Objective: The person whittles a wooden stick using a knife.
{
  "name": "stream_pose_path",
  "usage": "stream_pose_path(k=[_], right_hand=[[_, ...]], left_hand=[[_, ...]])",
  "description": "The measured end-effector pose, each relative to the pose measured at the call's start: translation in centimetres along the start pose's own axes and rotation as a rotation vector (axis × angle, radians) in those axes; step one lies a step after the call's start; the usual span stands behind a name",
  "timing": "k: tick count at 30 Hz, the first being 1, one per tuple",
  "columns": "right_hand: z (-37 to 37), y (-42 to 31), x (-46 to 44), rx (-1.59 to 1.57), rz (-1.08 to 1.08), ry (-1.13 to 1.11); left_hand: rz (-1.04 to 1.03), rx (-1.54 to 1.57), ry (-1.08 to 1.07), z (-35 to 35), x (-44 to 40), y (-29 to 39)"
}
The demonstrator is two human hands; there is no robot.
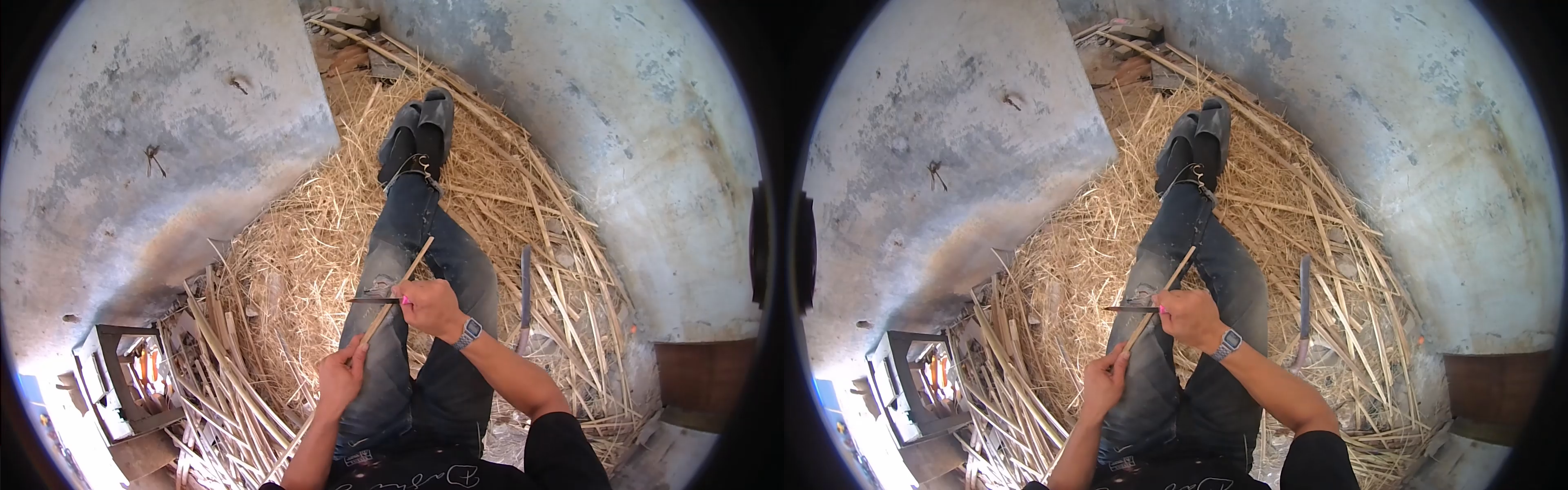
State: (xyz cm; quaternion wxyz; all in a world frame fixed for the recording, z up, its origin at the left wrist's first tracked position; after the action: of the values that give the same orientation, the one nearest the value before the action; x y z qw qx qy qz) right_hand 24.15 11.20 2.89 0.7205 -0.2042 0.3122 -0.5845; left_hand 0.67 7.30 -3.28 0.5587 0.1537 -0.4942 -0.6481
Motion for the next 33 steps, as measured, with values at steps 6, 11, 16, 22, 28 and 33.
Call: stream_pose_path(k=[6, 11, 16, 22, 28, 33], right_hand=[[-0.1, 2.9, -1.5, -0.319, -0.116, -0.103], [3.2, 8.2, -0.6, -0.49, -0.353, 0.238], [0.6, 9.3, 1.2, -0.227, -0.548, 0.024], [-5.1, 8.1, 3.3, -0.354, -0.491, -0.065], [-8.1, 7.4, 5.4, -1.028, -0.866, -0.532], [-7.9, 6.8, 5.3, -1.166, -0.813, -0.388]], left_hand=[[0.102, 0.176, -0.19, 0.3, -1.9, -1.2], [0.256, 0.361, -0.351, 0.0, -2.6, -2.9], [0.306, 0.436, -0.392, -0.4, -2.5, -2.7], [0.284, 0.483, -0.398, -0.4, -2.5, -2.7], [0.277, 0.44, -0.405, -0.5, -2.1, -2.0], [0.25, 0.463, -0.377, -0.5, -2.2, -3.2]])
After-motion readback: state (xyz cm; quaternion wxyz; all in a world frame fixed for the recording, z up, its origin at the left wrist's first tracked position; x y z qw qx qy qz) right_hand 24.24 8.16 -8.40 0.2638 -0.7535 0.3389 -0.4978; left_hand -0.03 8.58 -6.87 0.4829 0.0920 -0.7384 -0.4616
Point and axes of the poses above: each hand's wrist, its own x-axis away from the middle knuckle, its own z-axis out of the back of the hand, y = z × x, the point moved 10 cm from there along -x, towards the middle knuckle, and after that the axes turned 10 degrees about -y, right-handed, at the moved point
